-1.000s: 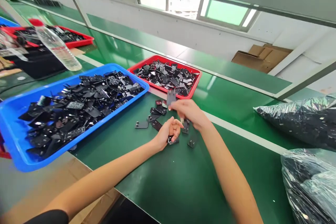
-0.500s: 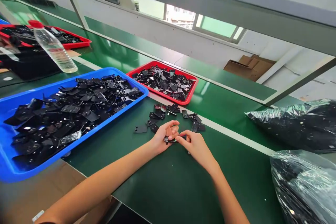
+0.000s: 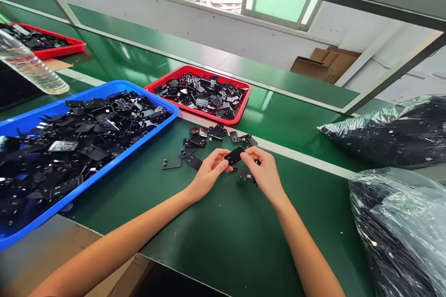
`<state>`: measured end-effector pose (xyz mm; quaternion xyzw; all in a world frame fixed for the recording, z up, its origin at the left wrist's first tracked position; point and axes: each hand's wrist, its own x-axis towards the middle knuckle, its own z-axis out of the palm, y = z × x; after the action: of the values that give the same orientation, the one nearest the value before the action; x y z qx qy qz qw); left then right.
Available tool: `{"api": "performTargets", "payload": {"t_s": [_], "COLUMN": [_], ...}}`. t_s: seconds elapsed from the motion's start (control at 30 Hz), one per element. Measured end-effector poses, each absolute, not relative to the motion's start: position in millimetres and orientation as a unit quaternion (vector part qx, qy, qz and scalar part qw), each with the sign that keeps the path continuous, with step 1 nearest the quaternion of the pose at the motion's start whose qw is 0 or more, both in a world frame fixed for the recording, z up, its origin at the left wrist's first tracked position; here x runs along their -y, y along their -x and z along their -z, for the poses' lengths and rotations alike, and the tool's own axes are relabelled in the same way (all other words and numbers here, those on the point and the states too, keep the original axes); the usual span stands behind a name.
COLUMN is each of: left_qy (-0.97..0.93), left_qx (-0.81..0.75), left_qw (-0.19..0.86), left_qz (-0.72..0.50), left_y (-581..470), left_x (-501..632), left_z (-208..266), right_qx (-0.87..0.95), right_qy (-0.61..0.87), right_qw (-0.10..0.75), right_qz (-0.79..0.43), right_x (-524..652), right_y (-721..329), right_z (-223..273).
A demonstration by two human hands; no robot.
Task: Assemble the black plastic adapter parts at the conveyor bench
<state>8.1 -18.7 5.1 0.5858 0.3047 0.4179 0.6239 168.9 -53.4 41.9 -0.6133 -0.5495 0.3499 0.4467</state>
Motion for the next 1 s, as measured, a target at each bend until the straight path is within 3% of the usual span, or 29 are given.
{"api": "performTargets", "payload": {"t_s": [0.13,0.33,0.43,0.57,0.83,1.0], "left_qy": [-0.563,-0.408,-0.303,-0.249,-0.272,-0.278], "left_qx": [-0.310,-0.247,-0.198,-0.204,-0.240,-0.248], "left_qw": [0.644,0.805,0.882,0.897,0.883,0.883], "left_qz": [-0.416,-0.353,-0.303,-0.303,-0.297,-0.287], "left_y": [-10,-10,-9,-9,-10,-11], "left_x": [17,9,6,4,5,6], "left_z": [-4,-5,-4,-3,-4,-3], "right_qx": [0.585,0.772,0.811,0.822,0.635,0.622], "right_qy": [0.626,0.534,0.499,0.522,0.653,0.645], "right_qw": [0.433,0.336,0.250,0.223,0.321,0.275], "right_qz": [-0.280,0.079,0.176,0.046,-0.260,-0.348], "right_x": [60,67,68,68,64,62], "right_y": [-168,-165,-165,-167,-166,-165], "right_z": [-45,-39,-33,-25,-25,-22]}}
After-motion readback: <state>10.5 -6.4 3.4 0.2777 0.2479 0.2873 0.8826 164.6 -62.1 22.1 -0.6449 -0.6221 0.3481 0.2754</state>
